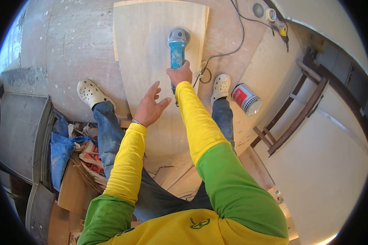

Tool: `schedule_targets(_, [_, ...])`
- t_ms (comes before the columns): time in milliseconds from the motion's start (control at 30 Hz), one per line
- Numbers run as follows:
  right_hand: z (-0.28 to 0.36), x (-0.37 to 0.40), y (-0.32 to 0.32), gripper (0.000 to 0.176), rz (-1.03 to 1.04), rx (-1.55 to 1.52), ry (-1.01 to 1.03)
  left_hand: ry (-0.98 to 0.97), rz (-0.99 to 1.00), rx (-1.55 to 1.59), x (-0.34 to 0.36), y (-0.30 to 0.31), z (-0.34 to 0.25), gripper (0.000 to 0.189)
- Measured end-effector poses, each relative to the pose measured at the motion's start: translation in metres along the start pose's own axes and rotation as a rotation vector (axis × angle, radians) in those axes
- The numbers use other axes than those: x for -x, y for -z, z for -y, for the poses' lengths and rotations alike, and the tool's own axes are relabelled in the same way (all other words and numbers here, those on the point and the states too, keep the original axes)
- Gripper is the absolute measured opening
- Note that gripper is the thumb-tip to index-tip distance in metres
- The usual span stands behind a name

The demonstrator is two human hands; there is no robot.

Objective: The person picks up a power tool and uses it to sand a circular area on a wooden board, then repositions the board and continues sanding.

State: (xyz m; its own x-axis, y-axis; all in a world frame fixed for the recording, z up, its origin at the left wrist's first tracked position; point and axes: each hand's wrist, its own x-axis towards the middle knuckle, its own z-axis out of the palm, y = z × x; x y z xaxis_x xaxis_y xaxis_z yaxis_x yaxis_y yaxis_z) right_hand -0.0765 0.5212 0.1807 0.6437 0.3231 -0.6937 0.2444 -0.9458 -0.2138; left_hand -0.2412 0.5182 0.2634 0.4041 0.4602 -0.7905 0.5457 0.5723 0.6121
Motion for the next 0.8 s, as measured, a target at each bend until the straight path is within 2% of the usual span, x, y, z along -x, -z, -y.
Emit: schedule_targets(800, [-0.0049, 0.0026, -0.0005, 0.061, -0.007, 0.158, 0.035, 0.013, 0.000, 0.013, 0.0003, 0.0046, -0.0028, 0.080])
